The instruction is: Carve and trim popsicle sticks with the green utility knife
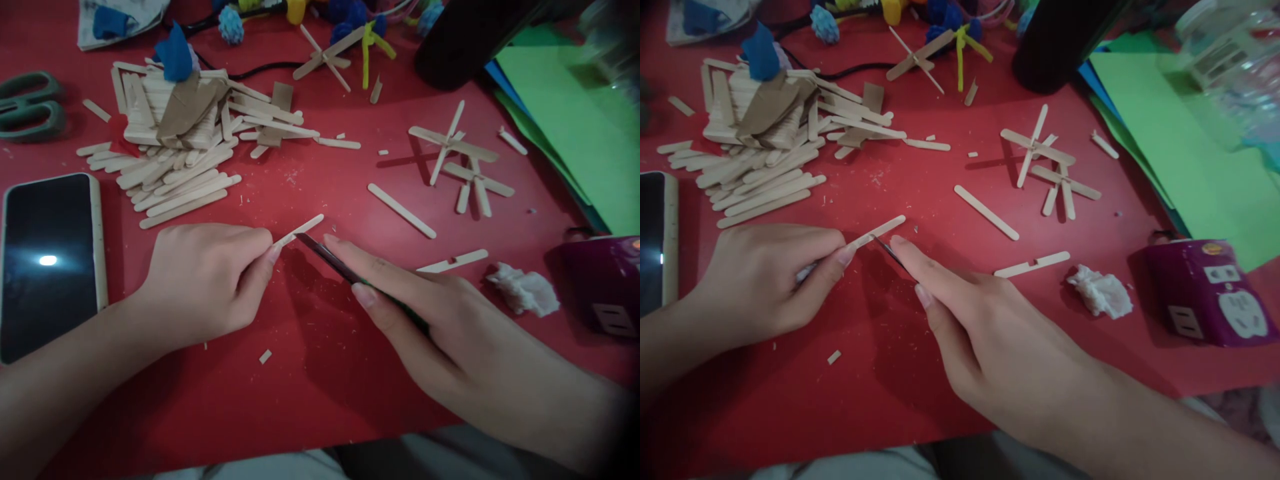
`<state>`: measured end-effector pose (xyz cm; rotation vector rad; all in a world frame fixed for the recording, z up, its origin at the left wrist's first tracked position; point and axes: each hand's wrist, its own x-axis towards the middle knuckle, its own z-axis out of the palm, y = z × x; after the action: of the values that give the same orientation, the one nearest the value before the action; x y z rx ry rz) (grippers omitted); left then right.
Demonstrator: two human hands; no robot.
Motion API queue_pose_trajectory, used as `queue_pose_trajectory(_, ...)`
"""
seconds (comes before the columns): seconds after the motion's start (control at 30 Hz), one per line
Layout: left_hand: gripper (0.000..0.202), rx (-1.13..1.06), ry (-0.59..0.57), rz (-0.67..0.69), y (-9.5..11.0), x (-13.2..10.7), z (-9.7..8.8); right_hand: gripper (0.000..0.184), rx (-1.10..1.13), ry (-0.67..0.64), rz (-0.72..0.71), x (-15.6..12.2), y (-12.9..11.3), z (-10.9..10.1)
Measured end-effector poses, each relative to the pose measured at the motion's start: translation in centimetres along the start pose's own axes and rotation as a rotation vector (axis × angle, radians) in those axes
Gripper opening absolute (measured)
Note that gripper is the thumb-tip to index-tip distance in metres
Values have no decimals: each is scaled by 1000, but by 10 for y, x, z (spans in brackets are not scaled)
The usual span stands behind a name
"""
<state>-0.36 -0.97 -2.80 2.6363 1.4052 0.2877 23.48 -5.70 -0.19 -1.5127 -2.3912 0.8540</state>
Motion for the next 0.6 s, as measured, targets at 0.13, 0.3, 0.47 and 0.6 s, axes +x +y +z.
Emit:
queue_pose_trajectory(0.13,33,6,-5,-3,0,1,0,55,19,-24,-9,1,-1,0)
queue_pose_trajectory(0.3,33,10,-2,7,-1,0,1,56,4,-36,-3,2,-2,-1)
queue_pose_trajectory(0.47,33,17,6,15,-1,0,1,56,20,-19,0,2,-2,0)
queue_pose_trajectory(0.6,32,24,10,16,0,0,0,57,5,-27,8,1,-3,-1)
